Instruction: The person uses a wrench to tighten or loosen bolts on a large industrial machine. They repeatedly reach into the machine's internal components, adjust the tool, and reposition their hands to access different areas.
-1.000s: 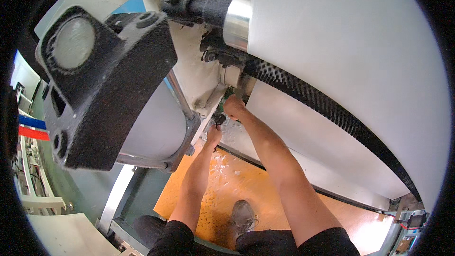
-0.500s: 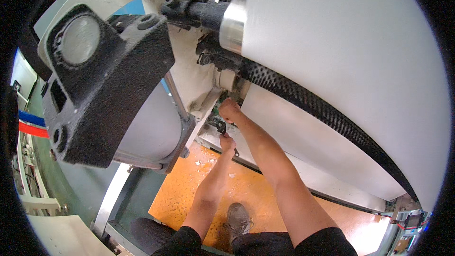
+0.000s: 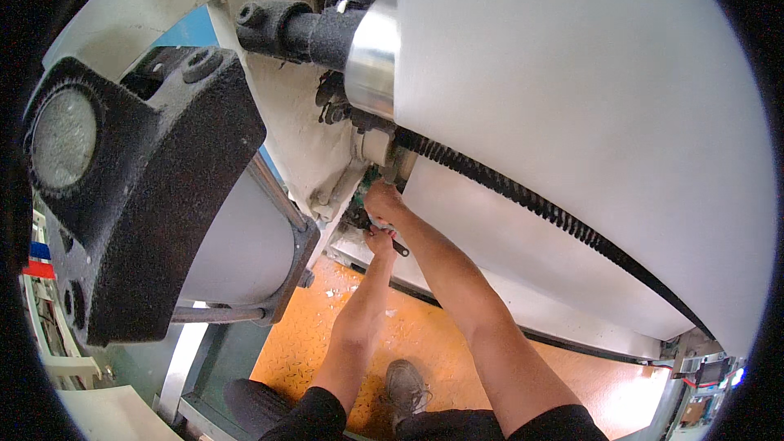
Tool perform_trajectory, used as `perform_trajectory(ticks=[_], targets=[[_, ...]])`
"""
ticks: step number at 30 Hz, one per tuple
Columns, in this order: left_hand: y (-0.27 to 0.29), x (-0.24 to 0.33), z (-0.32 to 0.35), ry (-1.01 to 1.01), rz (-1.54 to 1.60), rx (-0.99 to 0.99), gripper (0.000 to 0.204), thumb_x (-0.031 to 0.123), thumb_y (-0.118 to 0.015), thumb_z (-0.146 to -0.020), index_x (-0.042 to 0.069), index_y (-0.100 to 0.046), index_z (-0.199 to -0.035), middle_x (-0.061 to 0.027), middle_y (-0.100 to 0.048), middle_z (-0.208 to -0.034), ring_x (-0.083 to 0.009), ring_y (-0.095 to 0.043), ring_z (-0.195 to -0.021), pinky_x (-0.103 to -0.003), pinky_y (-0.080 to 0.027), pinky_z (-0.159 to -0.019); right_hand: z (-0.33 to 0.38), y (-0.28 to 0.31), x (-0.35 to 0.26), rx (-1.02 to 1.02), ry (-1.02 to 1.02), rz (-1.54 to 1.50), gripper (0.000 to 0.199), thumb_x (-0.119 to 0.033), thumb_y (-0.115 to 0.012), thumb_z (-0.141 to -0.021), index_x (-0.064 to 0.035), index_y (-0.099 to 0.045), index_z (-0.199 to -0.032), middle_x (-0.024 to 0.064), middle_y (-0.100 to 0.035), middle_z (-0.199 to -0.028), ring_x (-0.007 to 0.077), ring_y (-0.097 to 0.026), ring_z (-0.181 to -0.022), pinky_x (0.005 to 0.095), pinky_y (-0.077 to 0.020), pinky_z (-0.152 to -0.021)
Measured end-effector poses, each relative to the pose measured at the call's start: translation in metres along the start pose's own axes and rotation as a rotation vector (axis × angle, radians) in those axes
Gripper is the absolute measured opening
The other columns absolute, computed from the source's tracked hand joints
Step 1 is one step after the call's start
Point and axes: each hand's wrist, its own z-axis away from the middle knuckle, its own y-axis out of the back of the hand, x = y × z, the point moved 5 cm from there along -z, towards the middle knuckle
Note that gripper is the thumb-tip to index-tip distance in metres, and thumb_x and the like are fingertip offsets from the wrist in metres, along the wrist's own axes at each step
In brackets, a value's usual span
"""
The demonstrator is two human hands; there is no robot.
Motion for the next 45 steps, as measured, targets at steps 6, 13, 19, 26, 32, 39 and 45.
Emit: perform_trajectory(ticks=[6, 13, 19, 26, 32, 39, 45], targets=[[0.0, -0.021, -0.007, 0.008, -0.102, -0.102, 0.017, 0.024, -0.04, -0.096, 0.008, -0.036, -0.094, -0.0069, -0.046, -0.072, -0.0163, -0.048, -0.062, -0.033, -0.041, -0.053, 0.002, -0.017, 0.022, 0.028, -0.061, -0.159, 0.019, -0.009, -0.071, -0.044, -0.01, -0.07, -0.063, 0.0112, -0.065, -0.066, 0.0275, -0.065, -0.07, 0.0387, -0.055, -0.058], [0.007, -0.006, -0.034, -0.216, -0.622, 0.186, 0.034, 0.026, -0.035, -0.096, -0.007, -0.044, -0.095, -0.0239, -0.058, -0.08, -0.0339, -0.058, -0.062, -0.041, -0.046, -0.053, 0.007, -0.004, 0.012, -0.058, 0.009, -0.084, 0.017, -0.007, -0.07, -0.046, -0.0104, -0.07, -0.062, 0.012, -0.066, -0.067, 0.0274, -0.066, -0.067, 0.0386, -0.0547, -0.056], [0.014, 0.029, -0.014, -0.285, -1.069, 0.169, 0.038, 0.027, -0.035, -0.094, -0.009, -0.045, -0.093, -0.0333, -0.059, -0.085, -0.0492, -0.057, -0.079, -0.055, -0.045, -0.07, 0.005, -0.003, 0.005, -0.087, 0.086, -0.063, 0.013, -0.01, -0.068, -0.051, -0.0092, -0.071, -0.064, 0.0126, -0.066, -0.069, 0.0275, -0.066, -0.068, 0.0377, -0.0545, -0.057], [0.009, 0.064, 0.001, -0.43, -1.391, -0.057, 0.037, 0.03, -0.039, -0.093, -0.006, -0.044, -0.098, -0.0328, -0.059, -0.082, -0.0496, -0.057, -0.083, -0.055, -0.044, -0.072, -0.016, -0.036, 0.018, 0.118, 0.011, -0.112, 0.014, -0.011, -0.066, -0.053, -0.0074, -0.07, -0.067, 0.0156, -0.066, -0.07, 0.0304, -0.066, -0.07, 0.0398, -0.0545, -0.059], [0.032, 0.075, -0.006, -0.476, -1.383, -0.119, 0.034, 0.029, -0.042, -0.091, -0.004, -0.047, -0.098, -0.0325, -0.059, -0.082, -0.0499, -0.056, -0.082, -0.055, -0.044, -0.069, -0.016, -0.033, 0.009, -0.072, 0.008, -0.196, 0.02, -0.008, -0.069, -0.048, -0.0063, -0.071, -0.068, 0.0158, -0.066, -0.071, 0.0316, -0.065, -0.074, 0.0409, -0.0538, -0.061], [0.033, 0.07, -0.023, -0.513, -1.512, -0.264, 0.032, 0.027, -0.039, -0.091, -0.003, -0.048, -0.095, -0.0315, -0.058, -0.077, -0.0486, -0.057, -0.079, -0.054, -0.045, -0.066, 0.001, -0.024, 0.013, -0.001, 0.028, -0.16, 0.023, -0.005, -0.07, -0.045, -0.007, -0.071, -0.068, 0.0163, -0.065, -0.07, 0.0308, -0.065, -0.073, 0.041, -0.0533, -0.061], [0.091, 0.105, -0.07, -0.837, -1.676, -0.286, 0.029, 0.026, -0.04, -0.091, -0.001, -0.049, -0.094, -0.0221, -0.057, -0.061, -0.0367, -0.061, -0.057, -0.045, -0.046, -0.049, -0.026, -0.009, -0.024, -0.055, 0.167, -0.121, 0.018, -0.009, -0.068, -0.052, -0.0057, -0.071, -0.069, 0.0128, -0.065, -0.067, 0.0286, -0.065, -0.071, 0.0405, -0.0533, -0.061]])
